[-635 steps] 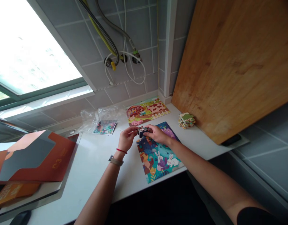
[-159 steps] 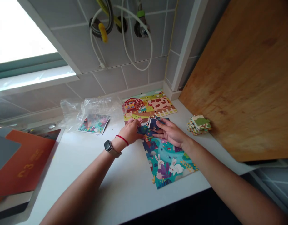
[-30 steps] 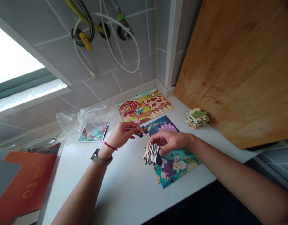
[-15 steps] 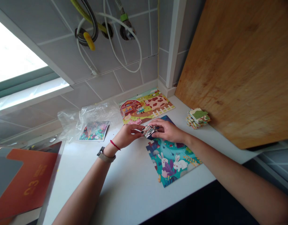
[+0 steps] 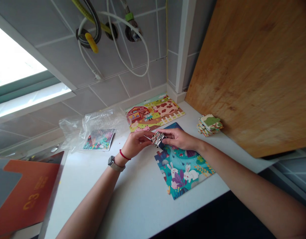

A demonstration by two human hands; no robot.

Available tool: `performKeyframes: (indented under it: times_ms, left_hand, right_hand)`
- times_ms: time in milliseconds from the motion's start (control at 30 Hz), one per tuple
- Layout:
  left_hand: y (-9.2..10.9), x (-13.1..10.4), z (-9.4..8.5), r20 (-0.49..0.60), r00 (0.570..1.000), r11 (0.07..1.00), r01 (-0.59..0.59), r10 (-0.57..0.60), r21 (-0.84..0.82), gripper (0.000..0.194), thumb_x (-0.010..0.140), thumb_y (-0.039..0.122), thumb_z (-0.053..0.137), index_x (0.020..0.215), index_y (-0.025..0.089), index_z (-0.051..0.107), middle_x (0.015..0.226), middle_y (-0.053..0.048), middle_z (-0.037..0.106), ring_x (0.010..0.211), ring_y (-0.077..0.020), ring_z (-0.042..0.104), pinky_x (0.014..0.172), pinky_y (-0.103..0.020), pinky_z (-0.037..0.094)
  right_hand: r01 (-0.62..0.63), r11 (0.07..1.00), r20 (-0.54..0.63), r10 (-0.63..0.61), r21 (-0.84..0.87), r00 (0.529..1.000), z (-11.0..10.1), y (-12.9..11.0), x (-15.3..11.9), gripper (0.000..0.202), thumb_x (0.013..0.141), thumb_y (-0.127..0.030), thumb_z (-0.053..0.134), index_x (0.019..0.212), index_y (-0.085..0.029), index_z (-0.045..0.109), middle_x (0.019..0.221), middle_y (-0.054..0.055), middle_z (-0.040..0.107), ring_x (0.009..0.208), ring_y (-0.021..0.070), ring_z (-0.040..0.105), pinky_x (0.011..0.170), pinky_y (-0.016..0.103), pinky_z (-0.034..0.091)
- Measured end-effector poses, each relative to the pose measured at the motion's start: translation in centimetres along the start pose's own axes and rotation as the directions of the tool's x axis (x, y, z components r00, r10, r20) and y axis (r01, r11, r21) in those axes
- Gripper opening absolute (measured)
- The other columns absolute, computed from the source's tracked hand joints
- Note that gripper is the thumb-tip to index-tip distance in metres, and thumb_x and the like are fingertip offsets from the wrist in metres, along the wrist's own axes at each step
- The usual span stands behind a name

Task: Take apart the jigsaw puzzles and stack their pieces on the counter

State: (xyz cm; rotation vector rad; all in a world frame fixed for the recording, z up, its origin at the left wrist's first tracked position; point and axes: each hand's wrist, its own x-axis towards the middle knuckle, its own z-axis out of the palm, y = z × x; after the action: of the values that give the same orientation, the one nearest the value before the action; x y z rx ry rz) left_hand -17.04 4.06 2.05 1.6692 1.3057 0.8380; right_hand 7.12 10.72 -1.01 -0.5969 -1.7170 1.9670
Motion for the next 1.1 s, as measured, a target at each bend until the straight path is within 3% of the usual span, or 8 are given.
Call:
performKeyframes:
  times_ms: [233, 367, 533, 600, 667, 800, 967, 1100]
  left_hand:
    - [0.2, -0.2, 0.3, 0.016, 0.996, 0.984, -0.088, 0.086, 0.153, 0.018, 0.087, 0.034, 0.069, 0.092, 0.017, 0.068, 0.090, -0.005, 0.074, 0.076, -0.0138, 0.074, 0.073, -0.025, 0.063]
    - [0.6, -0.3, -0.2, 0.068, 0.997, 0.990, -0.045, 0.036, 0.136, 0.017, 0.088, 0.032, 0.068, 0.095, 0.017, 0.064, 0.100, -0.006, 0.072, 0.080, -0.0139, 0.074, 0.074, -0.026, 0.063]
    - [1.0, -0.4, -0.5, 0.219, 0.972, 0.994, 0.097, -0.086, -0.041, 0.070, 0.072, 0.031, 0.085, 0.132, 0.021, 0.050, 0.117, -0.011, 0.067, 0.089, -0.0193, 0.075, 0.079, -0.033, 0.064]
    - [1.1, -0.3, -0.1, 0.167, 0.982, 0.996, 0.092, -0.090, -0.006, 0.072, 0.073, 0.033, 0.084, 0.135, 0.021, 0.049, 0.112, -0.009, 0.069, 0.086, -0.0181, 0.074, 0.078, -0.032, 0.064]
    - [1.3, -0.2, 0.5, 0.081, 0.994, 0.995, 0.060, -0.067, 0.079, 0.058, 0.078, 0.035, 0.079, 0.130, 0.020, 0.056, 0.110, -0.007, 0.069, 0.082, -0.0160, 0.072, 0.075, -0.030, 0.062]
    - [2.2, -0.4, 0.9, -0.077, 0.993, 0.917, 0.116, -0.094, 0.382, 0.054, 0.079, 0.044, 0.078, 0.124, 0.020, 0.061, 0.103, -0.006, 0.070, 0.072, -0.0157, 0.067, 0.069, -0.031, 0.057]
    - [4.6, -2.2, 2.6, 0.173, 0.935, 0.778, 0.143, -0.308, 0.612, 0.056, 0.069, 0.062, 0.081, 0.105, 0.021, 0.067, 0.095, -0.006, 0.067, 0.083, -0.0248, 0.067, 0.074, -0.035, 0.053]
    - [5.7, -3.0, 4.6, 0.081, 0.949, 0.678, 0.157, -0.305, 0.718, 0.048, 0.070, 0.043, 0.087, 0.105, 0.022, 0.063, 0.106, -0.008, 0.063, 0.097, -0.0287, 0.067, 0.080, -0.036, 0.051]
  right_hand:
    - [0.053, 0.977, 0.013, -0.051, -0.204, 0.999, 0.1, -0.5, -0.3, 0.066, 0.085, -0.037, 0.076, 0.145, -0.020, 0.054, 0.146, 0.011, 0.059, 0.135, 0.0280, 0.056, 0.118, 0.046, 0.039]
    - [0.055, 0.949, -0.007, -0.060, -0.311, 0.998, 0.1, -0.8, -0.5, 0.060, 0.086, -0.033, 0.074, 0.142, -0.020, 0.057, 0.140, 0.012, 0.064, 0.125, 0.0283, 0.063, 0.111, 0.046, 0.047]
    - [0.047, 0.929, -0.027, -0.061, -0.368, 0.998, 0.1, -0.9, -0.6, 0.057, 0.084, -0.032, 0.076, 0.138, -0.023, 0.060, 0.134, 0.010, 0.067, 0.118, 0.0278, 0.066, 0.106, 0.045, 0.051]
    - [0.051, 0.941, -0.040, -0.069, -0.335, 0.997, 0.2, -1.0, -0.5, 0.054, 0.084, -0.032, 0.076, 0.135, -0.022, 0.061, 0.133, 0.010, 0.067, 0.117, 0.0271, 0.066, 0.104, 0.044, 0.051]
    - [0.063, 0.957, -0.067, -0.085, -0.283, 0.994, 0.3, -1.0, -0.4, 0.051, 0.084, -0.032, 0.076, 0.131, -0.021, 0.062, 0.130, 0.010, 0.068, 0.116, 0.0260, 0.066, 0.104, 0.042, 0.051]
    - [0.058, 0.984, -0.181, -0.089, -0.171, 0.979, 0.2, -1.2, -0.2, 0.051, 0.080, -0.036, 0.080, 0.123, -0.019, 0.061, 0.117, 0.009, 0.070, 0.105, 0.0235, 0.067, 0.095, 0.038, 0.054]
    - [0.092, 0.995, -0.315, -0.076, 0.034, 0.946, 0.2, -2.0, -0.2, 0.048, 0.077, -0.037, 0.083, 0.115, -0.018, 0.062, 0.114, 0.008, 0.070, 0.105, 0.0217, 0.066, 0.097, 0.036, 0.051]
    - [0.044, 0.962, -0.212, 0.015, 0.270, 0.977, 0.7, -2.6, -0.6, 0.047, 0.074, -0.036, 0.086, 0.112, -0.019, 0.064, 0.110, 0.007, 0.072, 0.102, 0.0204, 0.068, 0.094, 0.033, 0.052]
